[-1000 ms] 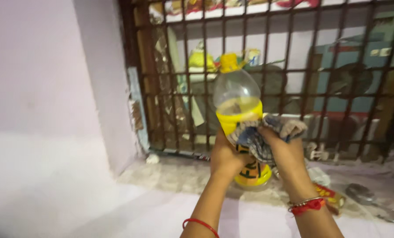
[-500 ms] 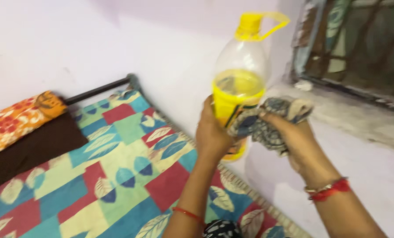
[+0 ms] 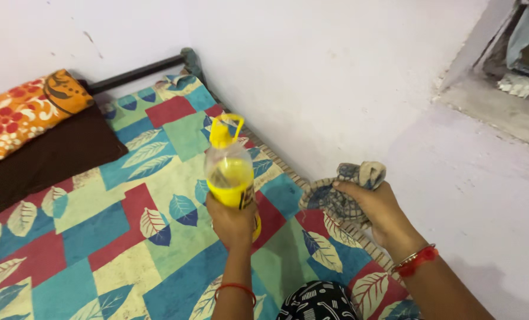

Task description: The person wipes a metal window grill with a cloth, cleaning the individual bars and the surrounding frame.

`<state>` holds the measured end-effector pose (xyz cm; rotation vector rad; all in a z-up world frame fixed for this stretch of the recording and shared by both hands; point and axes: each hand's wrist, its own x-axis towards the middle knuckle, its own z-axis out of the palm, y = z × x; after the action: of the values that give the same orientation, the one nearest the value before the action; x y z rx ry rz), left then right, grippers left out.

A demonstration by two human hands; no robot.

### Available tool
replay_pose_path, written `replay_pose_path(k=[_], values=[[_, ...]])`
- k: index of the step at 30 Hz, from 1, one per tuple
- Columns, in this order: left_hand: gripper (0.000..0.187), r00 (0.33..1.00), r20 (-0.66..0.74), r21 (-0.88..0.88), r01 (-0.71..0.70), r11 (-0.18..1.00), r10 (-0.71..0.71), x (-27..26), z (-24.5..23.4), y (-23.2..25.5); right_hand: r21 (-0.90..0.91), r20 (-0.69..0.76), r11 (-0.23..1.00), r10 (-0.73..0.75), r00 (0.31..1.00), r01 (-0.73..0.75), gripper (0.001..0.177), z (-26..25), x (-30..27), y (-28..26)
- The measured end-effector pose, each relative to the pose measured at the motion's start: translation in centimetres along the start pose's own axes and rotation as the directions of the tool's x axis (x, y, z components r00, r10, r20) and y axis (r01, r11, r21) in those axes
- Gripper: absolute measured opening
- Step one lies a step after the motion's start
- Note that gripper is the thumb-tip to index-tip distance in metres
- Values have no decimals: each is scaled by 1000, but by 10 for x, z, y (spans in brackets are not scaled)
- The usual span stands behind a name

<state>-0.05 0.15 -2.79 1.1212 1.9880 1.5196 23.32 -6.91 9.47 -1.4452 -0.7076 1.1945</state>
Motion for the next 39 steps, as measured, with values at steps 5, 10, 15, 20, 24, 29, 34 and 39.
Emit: replay_pose_path(k=[5,10,15,20,24,29,34,39], values=[[90,997,-48,55,-60,997,63,-22,20,-37,-51,16,999,-16,1000,17,44,-1,10,17],[101,998,-62,114,-5,993,12,-21,36,-27,-36,27,990,-139,990,140,46,-3,1,13],[119,996,-61,154,-57,987,67,-40,30,22,33,5,998,-48,999,48,39,-27,-22,-7],[127,983,-87,194,-143,971,162,-64,19,82,-8,-86,966,-258,962,259,33,-74,-53,-34],[124,939,-127,167,-298,940,320,-97,13,140,-129,-187,872,-489,852,473,35,-116,-86,-68],[101,871,-87,69,-479,875,483,-135,2,199,-241,-331,720,-691,643,650,49,-171,-112,-111],[77,813,42,-82,-576,813,581,-169,22,264,-613,-445,461,-872,201,642,55,-258,-74,-166],[61,639,331,-222,-663,715,695,-212,25,331,-853,-336,301,-942,-8,426,53,-339,-14,-215]])
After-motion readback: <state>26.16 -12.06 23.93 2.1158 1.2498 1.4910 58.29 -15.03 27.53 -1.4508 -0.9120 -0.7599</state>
